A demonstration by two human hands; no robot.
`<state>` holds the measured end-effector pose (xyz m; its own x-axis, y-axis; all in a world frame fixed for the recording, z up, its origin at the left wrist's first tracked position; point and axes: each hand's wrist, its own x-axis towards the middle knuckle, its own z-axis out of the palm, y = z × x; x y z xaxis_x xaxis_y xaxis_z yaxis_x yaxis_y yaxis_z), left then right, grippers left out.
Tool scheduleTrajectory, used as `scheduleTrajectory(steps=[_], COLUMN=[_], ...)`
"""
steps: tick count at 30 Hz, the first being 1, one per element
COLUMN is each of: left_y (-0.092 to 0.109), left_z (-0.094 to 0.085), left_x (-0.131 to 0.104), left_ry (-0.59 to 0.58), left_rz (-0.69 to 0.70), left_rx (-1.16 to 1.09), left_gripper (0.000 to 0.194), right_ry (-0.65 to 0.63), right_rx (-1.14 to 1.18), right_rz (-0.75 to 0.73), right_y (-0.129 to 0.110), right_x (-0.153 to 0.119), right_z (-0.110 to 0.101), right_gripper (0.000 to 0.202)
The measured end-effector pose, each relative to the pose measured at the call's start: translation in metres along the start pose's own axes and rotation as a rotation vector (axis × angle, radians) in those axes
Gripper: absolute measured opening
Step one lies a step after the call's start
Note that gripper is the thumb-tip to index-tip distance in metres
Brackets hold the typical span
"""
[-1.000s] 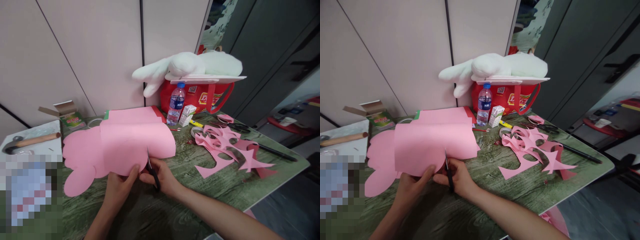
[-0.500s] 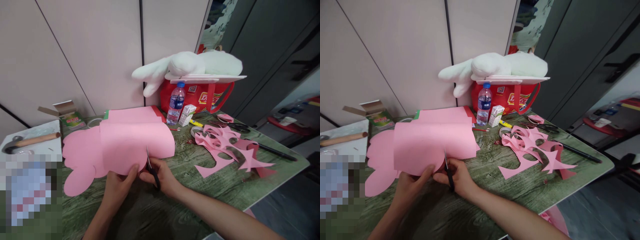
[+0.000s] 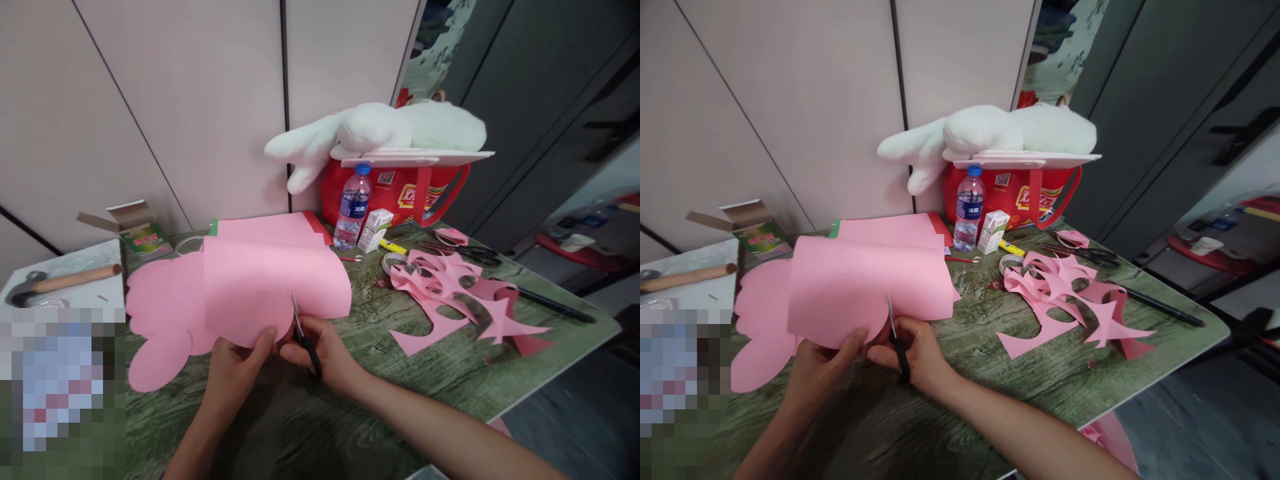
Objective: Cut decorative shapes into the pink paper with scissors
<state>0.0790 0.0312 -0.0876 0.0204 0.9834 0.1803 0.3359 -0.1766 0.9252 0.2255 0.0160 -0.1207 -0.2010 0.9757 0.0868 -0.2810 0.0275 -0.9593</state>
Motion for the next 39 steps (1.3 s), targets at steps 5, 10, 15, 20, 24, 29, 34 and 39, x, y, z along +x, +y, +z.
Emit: scheduleTrajectory(steps=[5, 10, 15, 20, 24, 29, 34, 39], left_y=[0.0028, 0.0019, -0.0004, -0.0012, -0.0011, -0.0005, -0.0013, -0.0035], left_z=[-0.0016, -0.0019, -0.0015, -0.0022, -0.0022, -0.0026, -0.0025, -0.0018], left_x=[0.0003, 0.0004, -0.0011, -0.0013, -0.0005, -0.0003, -0.0009, -0.0010], left_ry=[-0.004, 0.005, -0.005, -0.011, -0.005, -0.014, -0.004, -0.017], left_rz=[-0.016, -0.016, -0.030, -0.023, -0.007, 0.010, 0.005, 0.026], left_rx=[-0.012, -0.040, -0.031, -0.038, -0.045, -0.040, -0.038, -0.032], left_gripper=[0.029, 0.027, 0.029, 0.027, 0.026, 0.026, 0.026, 0.025], right_ry=[-0.020, -0.008, 0.009, 0.016, 0.012, 0.022, 0.026, 0.036], right_rx=[0.003, 0.013, -0.003, 0.005, 0.011, 0.027, 0.022, 0.039], right_rz=[-0.007, -0.007, 0.024, 0.014, 0.019, 0.018, 0.028, 0.012], right_y=[-0.0008, -0.0026, -0.0026, -0.0033, -0.0041, -0.0022, -0.0021, -0.0038], right_x=[0.0003, -0.0002, -0.0013, -0.0012, -0.0016, -0.0016, -0.0018, -0.0011], right_z=[0.0006, 0.0009, 0.0011, 0.0028, 0.0033, 0.0034, 0.0028, 0.0029], right_gripper=[0.045, 0.045, 0.044, 0.043, 0.043, 0.044, 0.043, 0.044])
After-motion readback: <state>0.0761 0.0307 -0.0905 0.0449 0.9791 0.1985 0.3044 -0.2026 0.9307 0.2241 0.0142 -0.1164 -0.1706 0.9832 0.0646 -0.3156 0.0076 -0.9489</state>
